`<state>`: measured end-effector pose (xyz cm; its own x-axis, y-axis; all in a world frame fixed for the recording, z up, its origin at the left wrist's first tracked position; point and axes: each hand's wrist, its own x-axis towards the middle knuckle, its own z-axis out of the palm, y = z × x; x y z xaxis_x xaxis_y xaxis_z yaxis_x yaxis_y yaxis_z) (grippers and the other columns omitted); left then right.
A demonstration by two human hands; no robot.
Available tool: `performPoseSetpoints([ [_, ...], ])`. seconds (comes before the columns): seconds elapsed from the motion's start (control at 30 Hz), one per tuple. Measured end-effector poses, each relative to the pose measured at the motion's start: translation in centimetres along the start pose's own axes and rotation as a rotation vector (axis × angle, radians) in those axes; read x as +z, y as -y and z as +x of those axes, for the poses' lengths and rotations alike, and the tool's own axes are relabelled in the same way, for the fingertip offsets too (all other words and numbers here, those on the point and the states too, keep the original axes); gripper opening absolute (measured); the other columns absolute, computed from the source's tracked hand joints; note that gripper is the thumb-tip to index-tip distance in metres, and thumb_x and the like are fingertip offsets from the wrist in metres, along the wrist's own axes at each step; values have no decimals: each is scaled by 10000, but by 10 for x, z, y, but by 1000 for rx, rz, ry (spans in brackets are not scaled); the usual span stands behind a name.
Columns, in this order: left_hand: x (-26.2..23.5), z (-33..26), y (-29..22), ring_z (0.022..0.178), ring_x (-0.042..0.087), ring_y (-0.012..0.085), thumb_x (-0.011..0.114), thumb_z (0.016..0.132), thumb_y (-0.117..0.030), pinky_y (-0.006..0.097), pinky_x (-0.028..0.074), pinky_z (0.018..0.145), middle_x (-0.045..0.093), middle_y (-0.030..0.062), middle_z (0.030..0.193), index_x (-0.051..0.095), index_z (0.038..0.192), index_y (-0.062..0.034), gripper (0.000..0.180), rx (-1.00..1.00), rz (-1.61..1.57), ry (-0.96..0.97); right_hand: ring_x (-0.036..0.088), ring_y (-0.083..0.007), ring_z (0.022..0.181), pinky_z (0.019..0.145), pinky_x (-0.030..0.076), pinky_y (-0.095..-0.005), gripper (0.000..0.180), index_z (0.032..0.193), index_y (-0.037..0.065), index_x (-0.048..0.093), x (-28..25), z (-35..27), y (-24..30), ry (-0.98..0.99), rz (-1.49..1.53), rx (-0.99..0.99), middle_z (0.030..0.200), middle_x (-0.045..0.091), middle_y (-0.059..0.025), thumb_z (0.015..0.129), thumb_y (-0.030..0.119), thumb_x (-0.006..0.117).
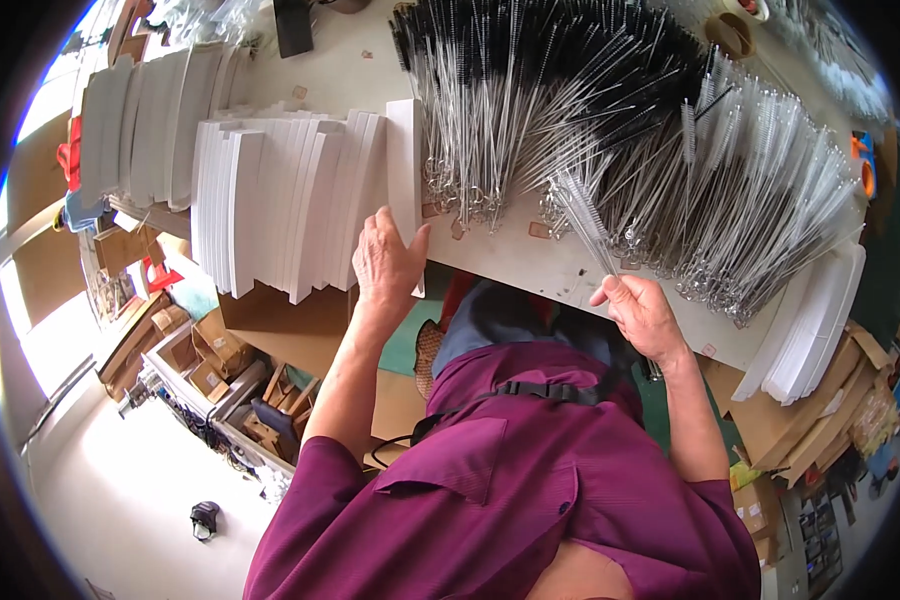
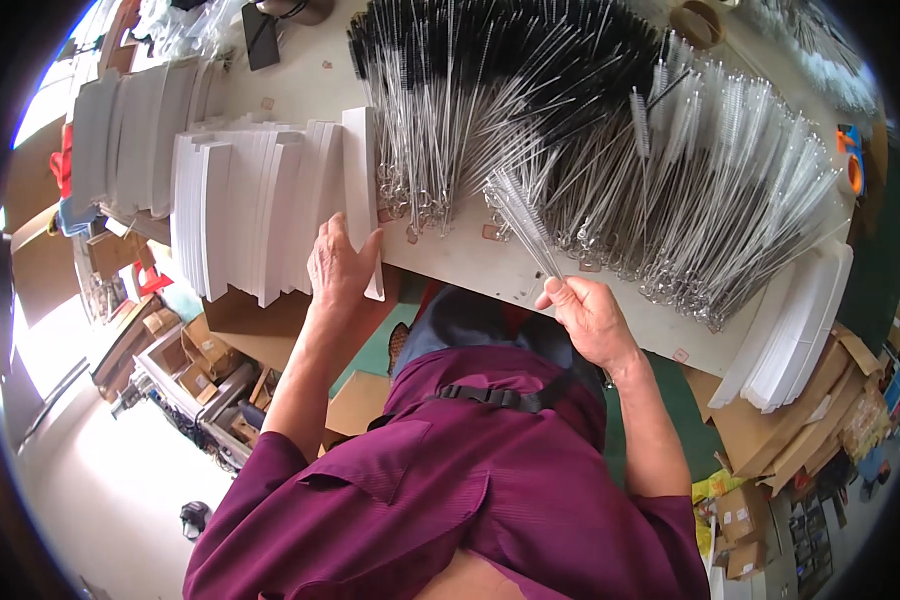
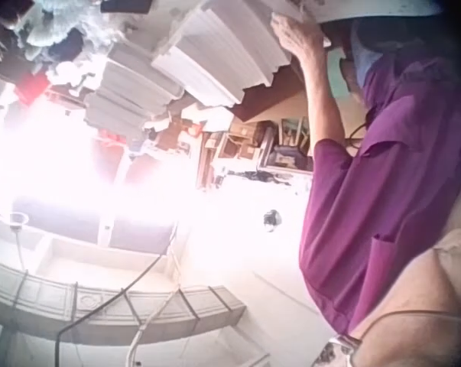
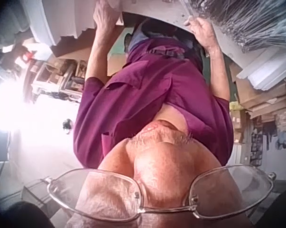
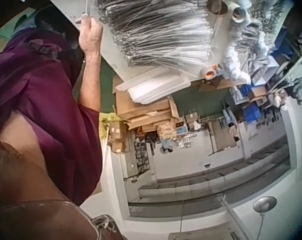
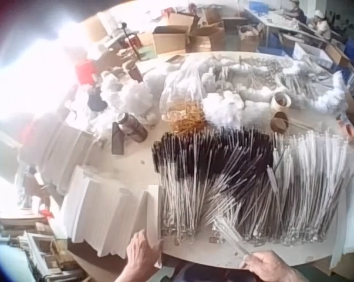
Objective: Placing bundles of small brush-like tools into white cardboard boxes.
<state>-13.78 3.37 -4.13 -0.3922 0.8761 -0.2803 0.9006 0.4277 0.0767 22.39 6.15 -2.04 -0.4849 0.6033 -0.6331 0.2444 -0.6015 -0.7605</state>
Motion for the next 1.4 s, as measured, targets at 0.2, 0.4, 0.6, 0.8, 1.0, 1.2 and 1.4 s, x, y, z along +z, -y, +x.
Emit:
performPoseSetpoints([
  [0.2,25,8,28,1017,679,446,795,817,-427,511,542,896,686,285,1065,581,1145,48,615,-137,-63,214,324,-13,574,506,274,-237,445,896,-9,685,12,6,2,-23,-139,-43,631,359,106,1081,370,543],
  [0.4,17,10,29,986,682,443,701,820,-289,507,538,877,695,294,980,603,1094,61,455,-150,-193,190,318,-17,572,509,277,-246,457,877,-5,689,15,5,8,-24,-153,-22,622,356,103,1086,369,529],
  [0.6,-19,-13,10,698,685,234,633,848,-157,363,566,672,687,141,808,635,1051,52,292,-431,-1069,278,369,-43,579,532,329,-272,506,861,-7,697,16,2,9,-24,-164,33,600,413,61,1082,411,515],
  [0.8,-69,-3,-28,713,657,211,634,912,-188,364,558,634,667,173,928,539,1219,64,408,-313,-1605,279,391,-57,584,539,344,-277,505,859,-5,702,23,-3,11,-5,-188,-14,606,439,47,1079,412,521],
  [1.0,-84,49,-58,798,651,247,636,935,-261,396,552,750,638,213,979,526,1262,80,486,-182,-1809,116,378,-51,590,535,331,-261,487,876,-5,701,33,-17,35,23,-180,-100,620,429,57,1084,396,518],
  [1.2,-82,55,-83,789,627,254,628,941,-379,390,541,741,614,204,964,518,1265,101,589,-227,-1963,139,427,-78,602,565,381,-274,481,879,-3,711,39,-27,43,17,-208,-155,606,457,21,1077,397,532],
  [1.4,-77,56,-96,660,625,234,534,968,-539,409,555,639,607,170,883,515,1142,25,590,-331,-1946,140,584,-156,632,612,483,-322,503,852,-22,700,37,-30,43,22,-231,-148,671,644,-94,1069,404,543],
])
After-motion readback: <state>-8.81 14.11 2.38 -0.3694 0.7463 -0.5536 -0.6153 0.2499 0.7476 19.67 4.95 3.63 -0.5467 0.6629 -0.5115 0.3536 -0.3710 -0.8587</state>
